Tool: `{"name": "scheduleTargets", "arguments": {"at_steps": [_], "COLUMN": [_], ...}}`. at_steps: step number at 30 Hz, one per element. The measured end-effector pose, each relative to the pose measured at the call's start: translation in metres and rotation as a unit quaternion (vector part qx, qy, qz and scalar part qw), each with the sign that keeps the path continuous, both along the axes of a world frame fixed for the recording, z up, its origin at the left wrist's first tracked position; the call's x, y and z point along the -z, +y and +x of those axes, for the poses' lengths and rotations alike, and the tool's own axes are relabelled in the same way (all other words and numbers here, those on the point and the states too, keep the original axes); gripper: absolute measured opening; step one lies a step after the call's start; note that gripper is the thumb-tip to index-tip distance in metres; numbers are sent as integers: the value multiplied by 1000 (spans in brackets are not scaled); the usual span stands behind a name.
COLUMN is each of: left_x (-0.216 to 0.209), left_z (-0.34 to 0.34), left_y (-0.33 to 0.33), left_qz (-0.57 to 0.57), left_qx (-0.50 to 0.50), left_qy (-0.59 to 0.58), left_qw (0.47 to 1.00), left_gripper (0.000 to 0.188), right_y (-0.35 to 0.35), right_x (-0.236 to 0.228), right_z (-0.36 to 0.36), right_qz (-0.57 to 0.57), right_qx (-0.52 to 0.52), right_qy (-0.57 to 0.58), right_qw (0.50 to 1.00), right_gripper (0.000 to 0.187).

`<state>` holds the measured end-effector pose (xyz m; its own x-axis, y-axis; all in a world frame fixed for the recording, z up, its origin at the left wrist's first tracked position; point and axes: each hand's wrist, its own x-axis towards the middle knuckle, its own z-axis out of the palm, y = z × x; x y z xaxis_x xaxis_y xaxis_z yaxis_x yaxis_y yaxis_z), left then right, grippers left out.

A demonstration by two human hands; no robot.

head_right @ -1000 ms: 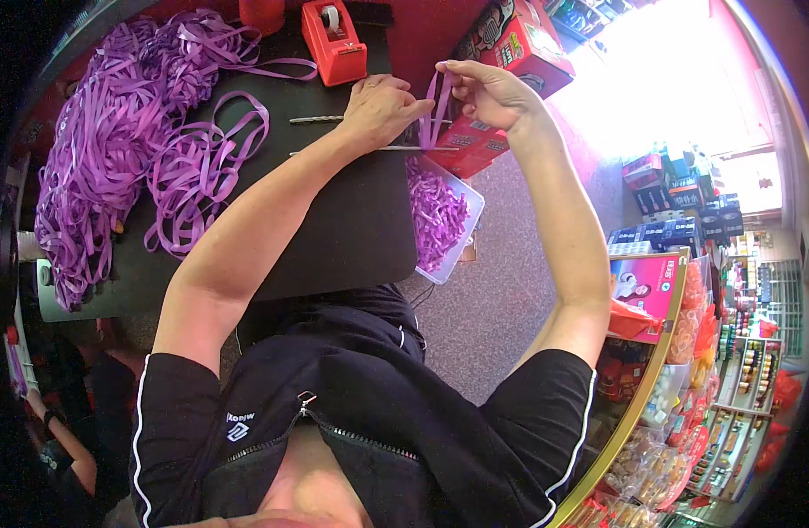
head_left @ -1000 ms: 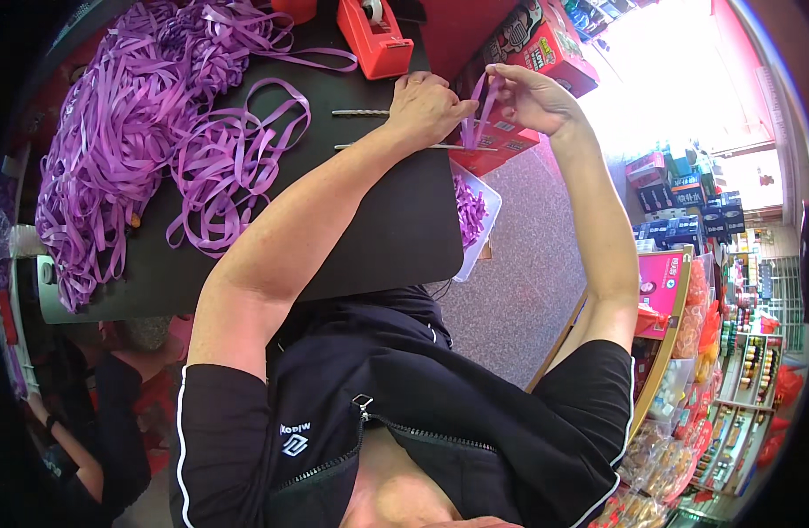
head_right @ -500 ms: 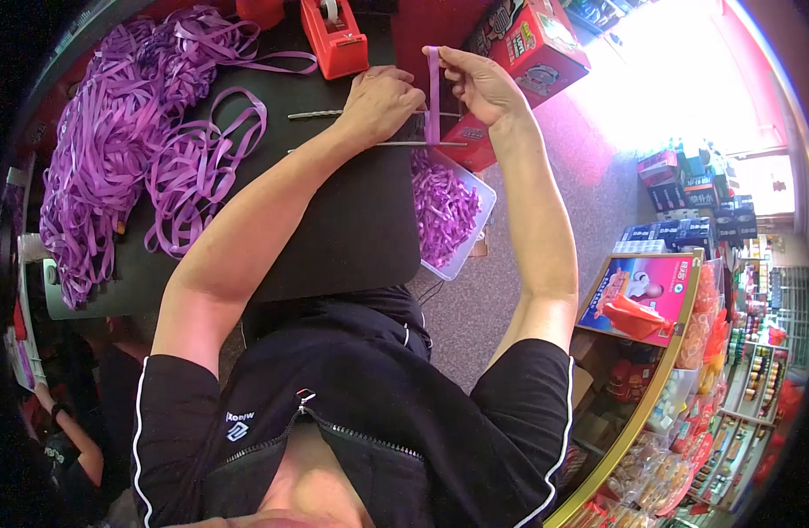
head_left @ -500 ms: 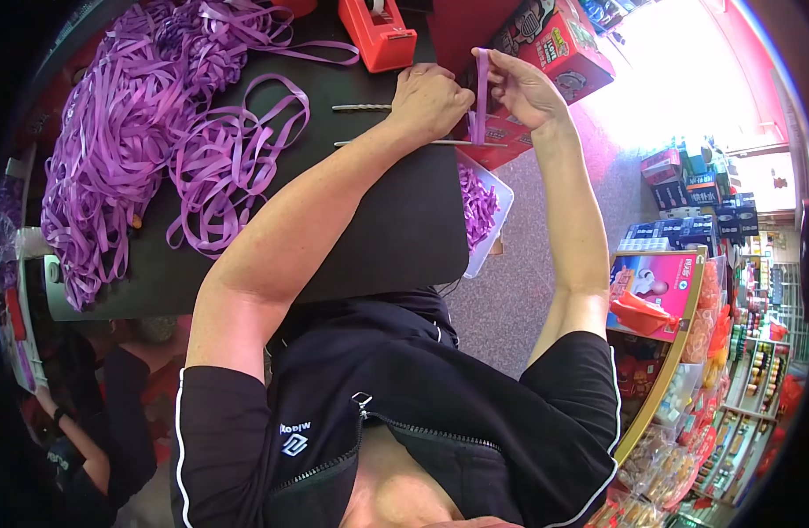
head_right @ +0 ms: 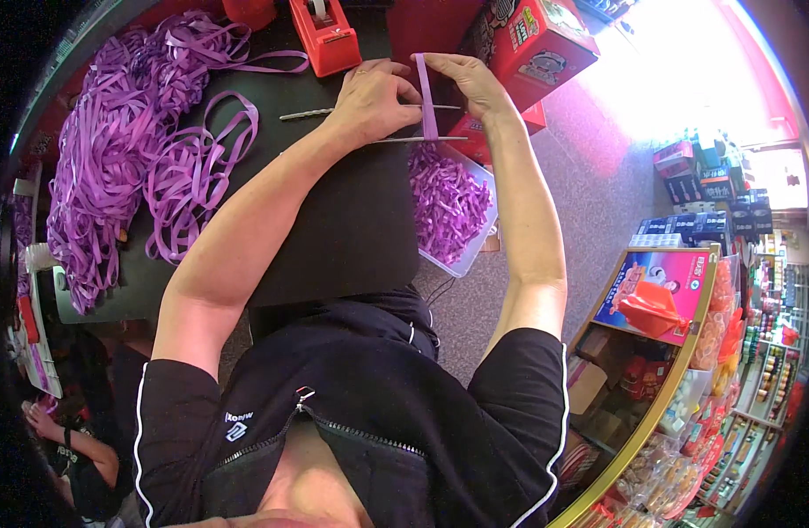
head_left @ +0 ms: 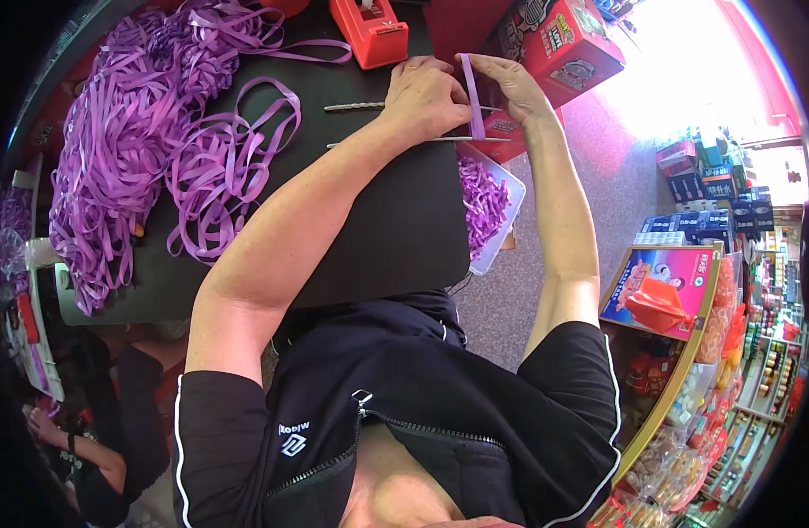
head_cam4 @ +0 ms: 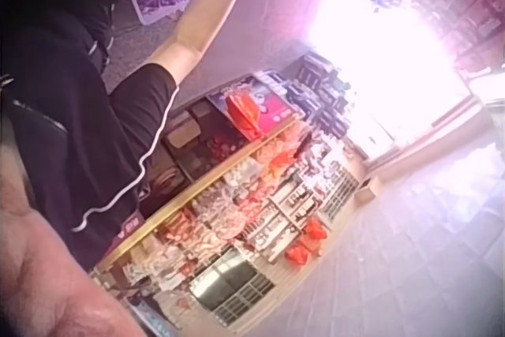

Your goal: Wrapping purple ribbons around two metal rods to create bundles or loops for packaging.

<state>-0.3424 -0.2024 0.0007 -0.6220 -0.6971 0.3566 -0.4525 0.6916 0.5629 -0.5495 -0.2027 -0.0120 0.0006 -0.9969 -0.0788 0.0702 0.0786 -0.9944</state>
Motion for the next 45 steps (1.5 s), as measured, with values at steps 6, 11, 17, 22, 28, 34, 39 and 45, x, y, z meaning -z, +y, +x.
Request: {"name": "scheduleTargets", "arguments": {"at_steps": [6,11,17,22,28,34,39,45], "left_x": [6,-3,-5,4,8,4,8,7], "left_z": [2,0,-1,-1,-1,-1,-4,-2], "left_y": [-5,0,1,-4,-6,-6,-7,-8], "left_qz": [-2,-4,15,-6,-4,-2,-10,-15], "left_qx": [6,-10,1,-6,7,7,5,11], "left_qy": [-6,-14,-19,-9,0,-21,-5,-12], "left_qw": [1000,1000,1000,1000,1000,1000,1000,1000], "left_gripper": [29,32,36,29,25,26,26,25], "right_y": [2,7,59,118,203,248,253,254], "right_x": [-3,-22,-45,-68,-64,-8,28,19], "right_z": [16,7,-12,7,42,64,79,81], "right_qz": [-7,-58,-163,-174,-137,69,101,28], "right_qx": [6,6,22,47,-18,23,94,88], "right_qy": [-59,-32,-159,-125,-21,-48,-169,-185], "right_qw": [998,998,974,976,990,996,976,979], "right_gripper": [26,29,22,21,18,18,16,17]}}
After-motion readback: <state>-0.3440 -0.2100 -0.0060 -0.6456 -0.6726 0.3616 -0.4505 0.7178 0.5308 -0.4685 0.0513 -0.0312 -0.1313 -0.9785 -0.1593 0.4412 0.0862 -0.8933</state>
